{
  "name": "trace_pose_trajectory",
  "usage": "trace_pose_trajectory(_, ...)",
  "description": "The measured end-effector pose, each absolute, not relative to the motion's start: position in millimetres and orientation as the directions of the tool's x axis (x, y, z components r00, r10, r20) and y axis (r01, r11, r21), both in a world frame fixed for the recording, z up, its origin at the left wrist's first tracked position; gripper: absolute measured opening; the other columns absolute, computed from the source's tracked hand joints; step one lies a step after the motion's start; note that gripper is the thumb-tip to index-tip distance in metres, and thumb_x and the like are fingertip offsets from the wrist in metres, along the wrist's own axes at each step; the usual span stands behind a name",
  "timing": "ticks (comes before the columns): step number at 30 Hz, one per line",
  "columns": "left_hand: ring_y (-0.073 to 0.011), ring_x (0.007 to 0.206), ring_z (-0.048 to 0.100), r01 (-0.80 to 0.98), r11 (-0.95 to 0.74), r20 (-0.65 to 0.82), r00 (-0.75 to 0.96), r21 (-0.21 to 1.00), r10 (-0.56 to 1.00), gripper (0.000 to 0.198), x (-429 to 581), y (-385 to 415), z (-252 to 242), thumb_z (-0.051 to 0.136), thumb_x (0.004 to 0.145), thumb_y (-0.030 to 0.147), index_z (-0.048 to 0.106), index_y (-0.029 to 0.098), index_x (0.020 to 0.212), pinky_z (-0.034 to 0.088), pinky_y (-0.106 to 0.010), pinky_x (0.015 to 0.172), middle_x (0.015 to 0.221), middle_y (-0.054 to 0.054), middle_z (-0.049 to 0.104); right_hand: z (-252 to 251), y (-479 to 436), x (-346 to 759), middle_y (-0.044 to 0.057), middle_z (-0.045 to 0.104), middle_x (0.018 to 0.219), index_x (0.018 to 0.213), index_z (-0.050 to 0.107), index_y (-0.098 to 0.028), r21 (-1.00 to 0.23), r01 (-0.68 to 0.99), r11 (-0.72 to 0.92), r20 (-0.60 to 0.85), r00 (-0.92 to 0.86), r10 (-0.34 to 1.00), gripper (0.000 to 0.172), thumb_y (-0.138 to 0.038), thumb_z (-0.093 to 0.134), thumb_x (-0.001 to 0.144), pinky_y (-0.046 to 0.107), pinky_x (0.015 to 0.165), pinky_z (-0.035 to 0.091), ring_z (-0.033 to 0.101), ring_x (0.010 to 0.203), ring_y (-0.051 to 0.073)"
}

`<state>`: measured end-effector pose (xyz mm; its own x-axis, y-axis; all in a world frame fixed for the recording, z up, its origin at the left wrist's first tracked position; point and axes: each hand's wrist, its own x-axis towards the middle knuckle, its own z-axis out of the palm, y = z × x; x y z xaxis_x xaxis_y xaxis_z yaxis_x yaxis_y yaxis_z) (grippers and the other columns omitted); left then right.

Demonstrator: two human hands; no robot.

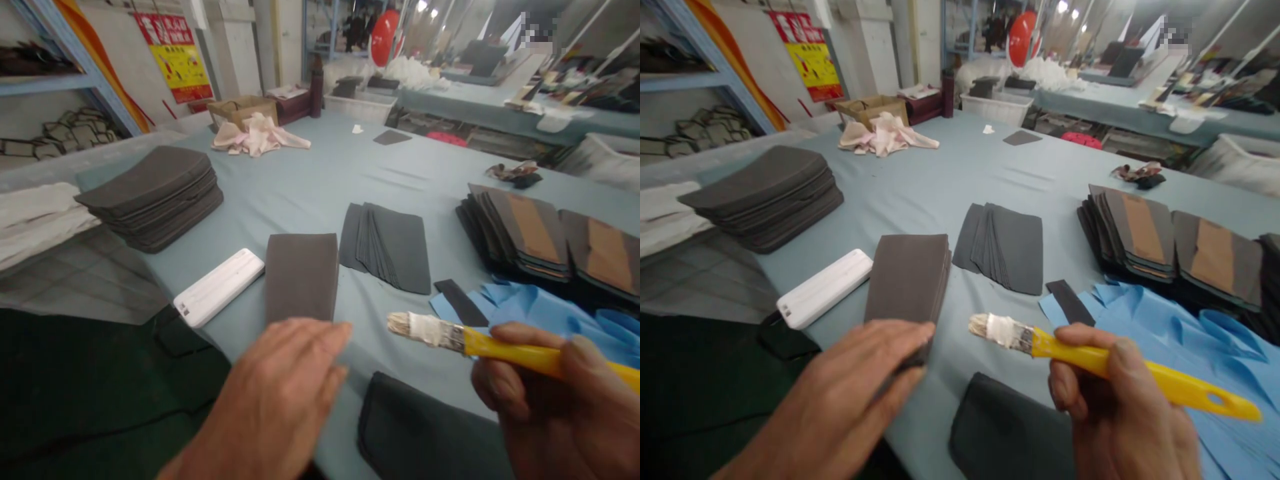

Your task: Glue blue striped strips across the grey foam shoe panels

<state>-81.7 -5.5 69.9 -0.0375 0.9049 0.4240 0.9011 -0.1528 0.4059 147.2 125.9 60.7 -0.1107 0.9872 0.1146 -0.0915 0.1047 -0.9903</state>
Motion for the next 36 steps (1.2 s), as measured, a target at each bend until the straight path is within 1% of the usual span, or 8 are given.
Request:
trace_pose_trajectory(2,-0.0205,0.117,0.074,0.905,-0.084,0.387,-0.094,0.418,0.917,0.031,-108.1,3.5,71.9,0.046,0.109,0.017,0.068,0.019,0.130,0.060,-0.039,0.107,0.127,-0.005,0.080,63.1,123.5,124.7,0.001,0.056,0.052,0.086,0.081,-0.029,-0.996,-0.041,0.081,0.086,-0.153,0.984,0.032,-0.055,0.068,0.099,0.029,0.038,0.037,0.052,0.046,0.016)
trace_pose_trajectory(6,-0.0232,0.120,0.070,0.902,-0.095,0.348,-0.063,0.421,0.936,0.029,-130.2,16.7,55.9,0.048,0.109,0.017,0.069,0.017,0.128,0.056,-0.045,0.110,0.128,-0.008,0.077,66.4,116.0,99.3,-0.001,0.053,0.049,0.078,0.078,-0.027,-0.997,-0.009,0.083,0.083,-0.209,0.974,0.035,-0.059,0.076,0.093,0.026,0.037,0.036,0.049,0.042,0.014)
trace_pose_trajectory(11,-0.0238,0.118,0.066,0.909,-0.120,0.340,-0.024,0.398,0.940,0.027,-131.5,18.2,48.1,0.050,0.108,0.014,0.069,0.015,0.127,0.054,-0.044,0.107,0.126,-0.008,0.074,69.1,118.3,86.2,-0.003,0.051,0.045,0.074,0.076,-0.023,-0.999,-0.002,0.053,0.052,-0.251,0.967,0.042,-0.062,0.081,0.089,0.020,0.036,0.035,0.045,0.038,0.010)
trace_pose_trajectory(16,-0.0238,0.116,0.065,0.906,-0.120,0.324,-0.020,0.407,0.946,0.026,-136.0,20.3,49.2,0.050,0.108,0.012,0.069,0.017,0.125,0.055,-0.044,0.102,0.126,-0.008,0.072,61.4,129.4,77.3,-0.004,0.053,0.050,0.078,0.073,-0.022,-0.998,-0.026,0.050,0.054,-0.209,0.976,0.040,-0.059,0.081,0.089,0.019,0.037,0.034,0.046,0.041,0.009)
trace_pose_trajectory(20,-0.0271,0.108,0.067,0.926,-0.125,0.333,-0.001,0.357,0.943,0.026,-136.8,24.4,49.1,0.051,0.104,0.010,0.070,0.018,0.119,0.057,-0.048,0.095,0.121,-0.008,0.073,54.6,137.7,71.9,-0.005,0.052,0.053,0.084,0.072,-0.022,-0.999,-0.033,0.038,0.043,-0.184,0.982,0.038,-0.059,0.077,0.092,0.019,0.039,0.034,0.044,0.044,0.009)
trace_pose_trajectory(25,-0.0291,0.103,0.069,0.948,-0.127,0.355,0.016,0.293,0.935,0.026,-134.8,26.4,49.6,0.050,0.101,0.007,0.072,0.016,0.112,0.059,-0.048,0.086,0.117,-0.010,0.075,54.3,144.4,68.2,-0.005,0.051,0.053,0.085,0.072,-0.022,-0.999,-0.022,0.023,0.027,-0.183,0.983,0.038,-0.060,0.077,0.093,0.020,0.040,0.033,0.043,0.045,0.010)
trace_pose_trajectory(31,-0.0304,0.102,0.069,0.948,-0.138,0.390,0.015,0.288,0.921,0.026,-135.6,26.0,45.9,0.053,0.100,0.007,0.072,0.016,0.114,0.060,-0.050,0.086,0.116,-0.010,0.075,53.9,144.5,64.4,-0.004,0.051,0.052,0.083,0.072,-0.022,-1.000,-0.009,0.026,0.028,-0.203,0.979,0.039,-0.059,0.078,0.092,0.020,0.041,0.035,0.046,0.046,0.010)
trace_pose_trajectory(36,-0.0311,0.101,0.070,0.945,-0.148,0.412,0.015,0.292,0.911,0.023,-136.5,25.8,45.0,0.057,0.099,0.007,0.072,0.014,0.114,0.061,-0.051,0.085,0.115,-0.010,0.075,55.6,133.3,71.6,-0.005,0.045,0.050,0.076,0.070,-0.023,-1.000,-0.010,-0.017,-0.015,-0.223,0.975,0.037,-0.055,0.077,0.094,0.021,0.039,0.031,0.039,0.043,0.009)
